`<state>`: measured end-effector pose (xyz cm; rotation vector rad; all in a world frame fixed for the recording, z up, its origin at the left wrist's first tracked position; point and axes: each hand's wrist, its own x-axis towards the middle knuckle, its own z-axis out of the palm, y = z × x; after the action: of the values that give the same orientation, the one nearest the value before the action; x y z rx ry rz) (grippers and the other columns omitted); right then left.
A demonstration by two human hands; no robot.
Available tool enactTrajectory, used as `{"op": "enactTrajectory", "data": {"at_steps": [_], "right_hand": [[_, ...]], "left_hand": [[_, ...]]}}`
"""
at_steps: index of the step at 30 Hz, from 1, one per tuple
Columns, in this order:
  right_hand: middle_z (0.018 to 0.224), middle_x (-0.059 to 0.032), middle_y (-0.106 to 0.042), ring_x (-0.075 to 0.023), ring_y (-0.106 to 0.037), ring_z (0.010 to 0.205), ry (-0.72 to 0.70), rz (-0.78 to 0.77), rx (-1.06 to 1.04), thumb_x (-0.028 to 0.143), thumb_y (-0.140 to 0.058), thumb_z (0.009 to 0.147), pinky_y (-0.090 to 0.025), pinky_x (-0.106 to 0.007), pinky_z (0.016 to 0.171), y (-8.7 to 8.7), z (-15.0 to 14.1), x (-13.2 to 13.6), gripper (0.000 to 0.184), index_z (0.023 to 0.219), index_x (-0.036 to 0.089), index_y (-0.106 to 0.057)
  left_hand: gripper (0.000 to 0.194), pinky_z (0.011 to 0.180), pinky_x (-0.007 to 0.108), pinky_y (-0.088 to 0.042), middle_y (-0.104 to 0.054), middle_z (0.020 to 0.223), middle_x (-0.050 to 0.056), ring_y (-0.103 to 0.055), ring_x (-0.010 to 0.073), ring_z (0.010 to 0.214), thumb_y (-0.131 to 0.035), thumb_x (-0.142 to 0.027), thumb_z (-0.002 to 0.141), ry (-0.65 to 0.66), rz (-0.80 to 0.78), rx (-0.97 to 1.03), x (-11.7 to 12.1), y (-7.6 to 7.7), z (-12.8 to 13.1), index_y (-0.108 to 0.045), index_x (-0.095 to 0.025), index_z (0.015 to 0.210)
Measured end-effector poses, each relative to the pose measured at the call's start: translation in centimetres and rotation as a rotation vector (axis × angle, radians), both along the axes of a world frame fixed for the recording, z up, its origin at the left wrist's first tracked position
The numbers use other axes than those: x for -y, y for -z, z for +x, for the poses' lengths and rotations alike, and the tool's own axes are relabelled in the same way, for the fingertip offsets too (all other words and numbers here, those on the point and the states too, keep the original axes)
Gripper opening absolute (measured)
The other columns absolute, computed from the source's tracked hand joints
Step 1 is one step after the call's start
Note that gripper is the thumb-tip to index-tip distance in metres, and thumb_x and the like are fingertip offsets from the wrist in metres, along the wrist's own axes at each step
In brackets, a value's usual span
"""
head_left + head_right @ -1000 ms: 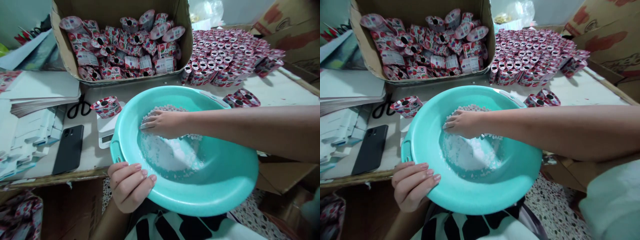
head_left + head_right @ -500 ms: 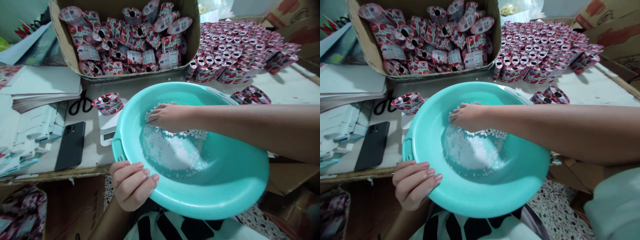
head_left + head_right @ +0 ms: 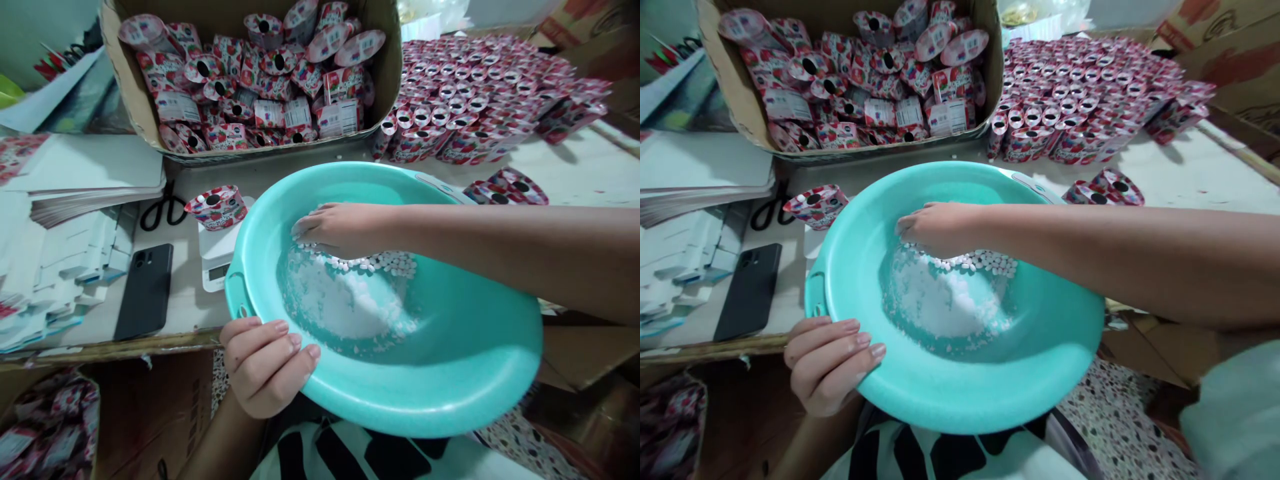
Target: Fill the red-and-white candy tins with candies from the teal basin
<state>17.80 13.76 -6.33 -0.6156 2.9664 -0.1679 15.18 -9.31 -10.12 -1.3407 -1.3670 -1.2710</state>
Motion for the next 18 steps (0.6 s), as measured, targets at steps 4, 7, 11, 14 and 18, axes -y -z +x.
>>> {"op": "enactTrajectory", "data": {"at_steps": [4, 7, 11, 14, 18], "right_hand": [[0.143, -0.0114, -0.054, -0.0222, -0.058, 0.119, 0.011, -0.035, 0.021, 0.007, -0.045, 0.093, -0.046, -0.034, 0.095, -0.6, 0.1, 0.3, 0.033, 0.119, 0.013, -0.065], [0.134, -0.0103, -0.059, -0.0211, -0.060, 0.113, -0.022, -0.046, 0.053, 0.003, -0.045, 0.091, -0.047, -0.032, 0.095, -1.0, 0.0, 0.8, 0.036, 0.120, 0.013, -0.065], [0.114, -0.0107, -0.066, -0.0235, -0.061, 0.106, -0.062, -0.041, 0.106, 0.002, -0.049, 0.088, -0.047, -0.034, 0.092, -1.1, -0.2, 1.1, 0.028, 0.103, 0.013, -0.070], [0.103, -0.0099, -0.066, -0.0222, -0.061, 0.098, -0.064, -0.056, 0.128, 0.008, -0.049, 0.092, -0.047, -0.033, 0.087, -1.1, -0.2, 1.0, 0.023, 0.097, 0.014, -0.071], [0.102, -0.0072, -0.067, -0.0178, -0.061, 0.090, -0.040, -0.078, 0.155, 0.009, -0.046, 0.094, -0.047, -0.029, 0.078, -1.0, 0.0, 0.7, 0.026, 0.101, 0.017, -0.070]], "left_hand": [[0.032, 0.067, 0.030, -0.043, -0.052, 0.060, -0.003, -0.055, 0.0109, 0.062, -0.061, -0.012, 0.090, 0.016, 0.002, -0.011, -0.1, 0.1, -0.1, -0.056, -0.021, 0.060], [0.030, 0.069, 0.030, -0.044, -0.054, 0.062, -0.003, -0.056, 0.0112, 0.064, -0.062, -0.012, 0.090, 0.026, -0.029, -0.019, 0.2, 0.2, -0.3, -0.058, -0.021, 0.061], [0.030, 0.066, 0.031, -0.044, -0.054, 0.061, -0.003, -0.056, 0.0115, 0.063, -0.061, -0.013, 0.090, 0.012, -0.024, -0.011, 0.3, 0.2, -0.3, -0.058, -0.022, 0.062], [0.029, 0.066, 0.030, -0.044, -0.054, 0.061, -0.003, -0.056, 0.0113, 0.063, -0.062, -0.013, 0.090, 0.007, -0.026, -0.002, 0.1, 0.1, -0.2, -0.058, -0.022, 0.062], [0.030, 0.066, 0.030, -0.044, -0.053, 0.060, -0.003, -0.055, 0.0115, 0.062, -0.061, -0.012, 0.090, 0.005, -0.002, -0.003, 0.0, 0.1, -0.1, -0.058, -0.022, 0.061]]}}
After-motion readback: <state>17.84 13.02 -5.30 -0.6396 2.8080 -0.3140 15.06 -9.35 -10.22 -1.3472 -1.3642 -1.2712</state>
